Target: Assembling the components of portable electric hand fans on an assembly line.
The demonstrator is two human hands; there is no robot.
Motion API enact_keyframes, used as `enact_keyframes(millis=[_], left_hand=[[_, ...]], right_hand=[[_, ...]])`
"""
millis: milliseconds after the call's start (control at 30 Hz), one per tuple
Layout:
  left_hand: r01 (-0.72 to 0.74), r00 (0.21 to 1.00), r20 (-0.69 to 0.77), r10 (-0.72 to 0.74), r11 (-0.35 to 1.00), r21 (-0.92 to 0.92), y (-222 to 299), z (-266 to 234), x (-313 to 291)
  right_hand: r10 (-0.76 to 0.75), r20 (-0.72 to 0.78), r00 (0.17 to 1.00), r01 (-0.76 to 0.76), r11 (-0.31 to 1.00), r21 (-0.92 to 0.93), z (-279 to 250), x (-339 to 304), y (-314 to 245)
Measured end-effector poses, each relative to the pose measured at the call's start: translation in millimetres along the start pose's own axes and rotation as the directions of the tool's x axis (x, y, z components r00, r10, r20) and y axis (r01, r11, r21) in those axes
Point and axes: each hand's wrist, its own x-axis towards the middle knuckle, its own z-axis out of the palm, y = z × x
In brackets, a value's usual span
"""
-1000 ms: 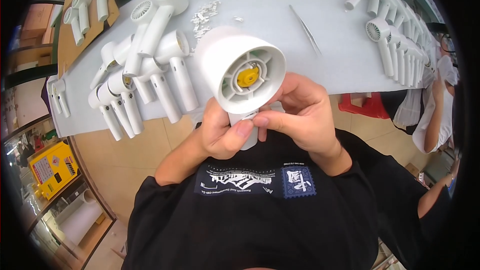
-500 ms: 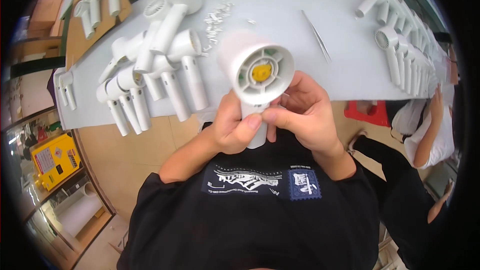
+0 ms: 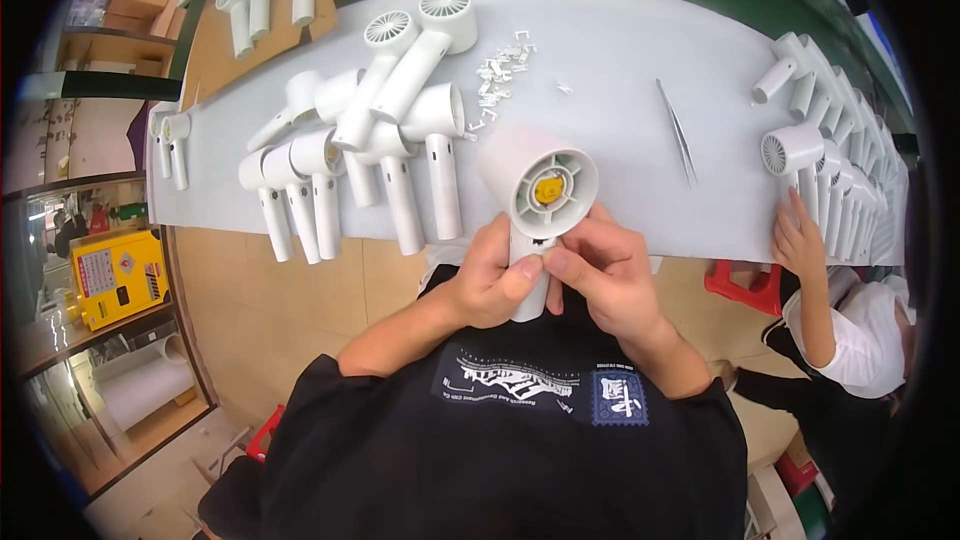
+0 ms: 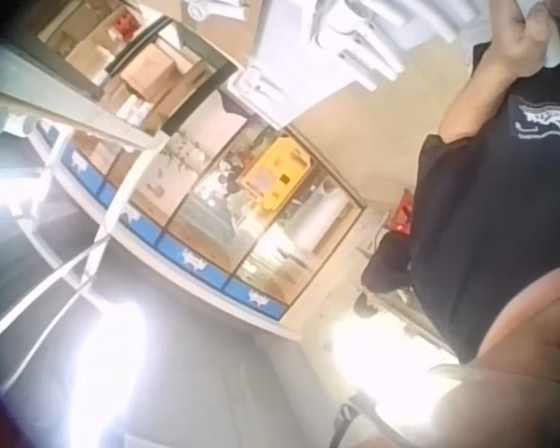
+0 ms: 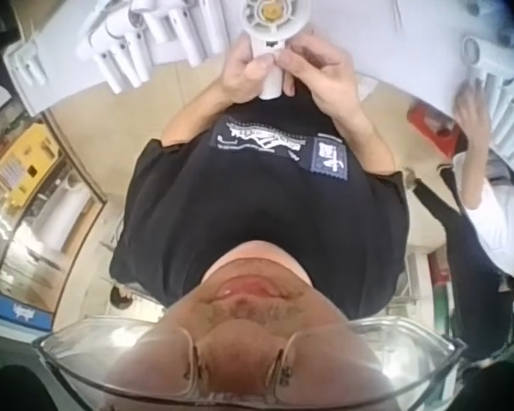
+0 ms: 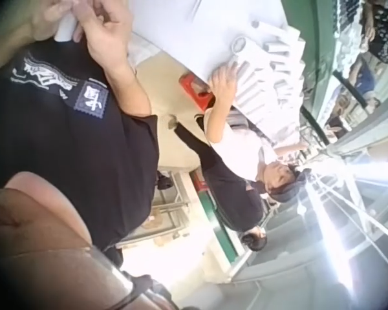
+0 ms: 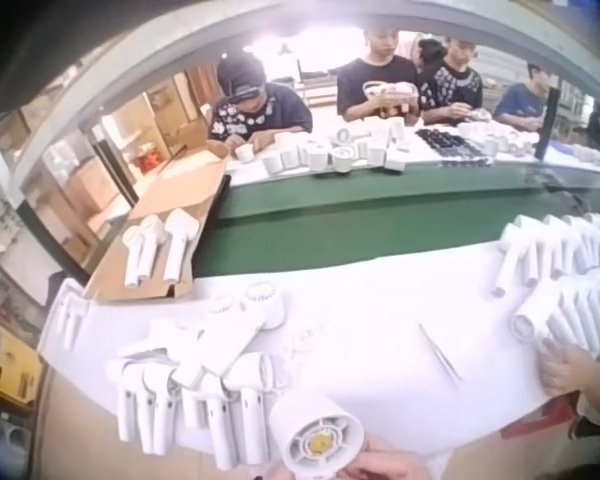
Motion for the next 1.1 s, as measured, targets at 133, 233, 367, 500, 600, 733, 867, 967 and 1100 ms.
enact_keyframes(millis=[133,233,367,500,600,733,867,967,1100], left_hand=[[0.024,0.997,0.069,-0.02,0.998,-0.05,4,-8,4],[-0.024,1.0,0.02,0.024,1.0,0.005,14,-6,8],[-0.138,0.989,0.076,0.126,0.974,0.181,22,-9,10],[-0.022,0.999,-0.026,0.036,0.91,0.414,8,-14,-8],[-0.21,0.963,-0.096,0.252,0.924,0.318,-9,-2,-3],[-0.256,0.943,-0.122,0.31,0.908,0.33,-15,7,4],[-0.191,0.955,-0.179,0.235,0.953,0.235,-15,6,14],[-0.178,0.955,-0.19,0.228,0.952,0.247,-14,2,13],[-0.194,0.927,-0.263,0.268,0.942,0.274,-20,0,10]], right_hand=[[-0.018,-0.036,0.999,0.017,1.0,-0.022,2,4,4],[-0.027,-0.027,0.999,0.026,0.999,-0.046,6,6,-3],[-0.21,0.016,0.978,0.204,0.921,-0.332,5,3,-7],[-0.108,-0.045,0.993,0.102,0.989,-0.105,18,-10,-7],[-0.152,-0.049,0.987,0.137,0.965,-0.223,3,-9,3],[-0.227,-0.067,0.971,0.224,0.973,-0.052,4,2,17],[-0.146,-0.096,0.985,0.143,0.989,-0.035,-2,11,21],[-0.136,-0.13,0.982,0.133,0.991,-0.031,1,10,27],[-0.094,-0.087,0.992,0.098,0.995,0.036,0,10,31]])
